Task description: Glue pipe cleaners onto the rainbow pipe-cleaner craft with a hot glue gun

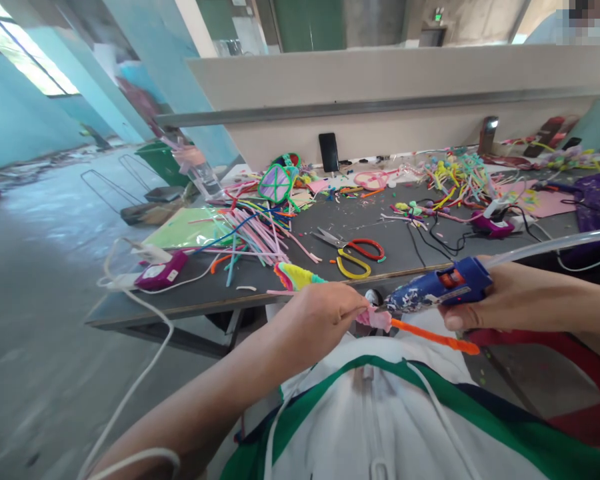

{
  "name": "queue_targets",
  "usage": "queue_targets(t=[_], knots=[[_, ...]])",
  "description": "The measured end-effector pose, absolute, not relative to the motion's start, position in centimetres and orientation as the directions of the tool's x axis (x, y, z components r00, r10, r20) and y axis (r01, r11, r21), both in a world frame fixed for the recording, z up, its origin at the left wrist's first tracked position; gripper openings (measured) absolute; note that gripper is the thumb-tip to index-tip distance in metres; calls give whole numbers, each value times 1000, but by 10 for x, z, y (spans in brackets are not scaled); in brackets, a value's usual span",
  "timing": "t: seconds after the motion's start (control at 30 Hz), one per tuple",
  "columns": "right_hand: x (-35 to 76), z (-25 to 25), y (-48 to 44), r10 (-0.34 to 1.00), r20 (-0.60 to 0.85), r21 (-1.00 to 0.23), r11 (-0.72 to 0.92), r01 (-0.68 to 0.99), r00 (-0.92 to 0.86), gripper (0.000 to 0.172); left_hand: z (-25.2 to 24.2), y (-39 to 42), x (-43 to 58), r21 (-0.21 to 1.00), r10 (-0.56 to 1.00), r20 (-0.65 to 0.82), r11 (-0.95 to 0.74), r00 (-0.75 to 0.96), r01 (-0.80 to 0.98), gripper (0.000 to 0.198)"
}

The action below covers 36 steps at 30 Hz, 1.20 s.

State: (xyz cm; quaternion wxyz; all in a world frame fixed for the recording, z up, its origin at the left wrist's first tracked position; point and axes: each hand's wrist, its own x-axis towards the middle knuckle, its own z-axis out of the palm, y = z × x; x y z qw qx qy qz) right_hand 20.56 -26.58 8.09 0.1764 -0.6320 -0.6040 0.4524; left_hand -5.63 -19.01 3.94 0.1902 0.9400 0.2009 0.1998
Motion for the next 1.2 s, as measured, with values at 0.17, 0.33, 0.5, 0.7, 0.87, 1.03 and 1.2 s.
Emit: queue_targets(t=[0.17, 0.33, 0.5, 0.7, 0.87, 1.03, 1.2], knots=[[204, 83, -266, 894, -426, -774, -280, 568, -140, 34, 40, -192, -57, 394, 414, 324, -876, 851, 277, 28], [206, 81, -264, 900, -412, -761, -255, 596, -143, 38, 39, -192, -57, 359, 400, 333, -891, 854, 277, 27], [206, 79, -265, 899, -414, -763, -257, 593, -142, 41, 40, -192, -57, 366, 416, 315, -882, 853, 295, 27], [203, 81, -265, 897, -422, -755, -270, 597, -128, 41, 40, -192, -58, 353, 395, 322, -893, 860, 278, 27], [206, 79, -267, 897, -430, -759, -298, 579, -102, 46, 40, -191, -58, 339, 380, 338, -903, 861, 266, 27], [210, 76, -266, 898, -429, -762, -301, 573, -98, 39, 37, -190, -59, 340, 391, 352, -900, 851, 273, 28], [208, 77, -265, 895, -427, -767, -286, 574, -125, 39, 36, -189, -59, 341, 397, 350, -897, 848, 280, 27]])
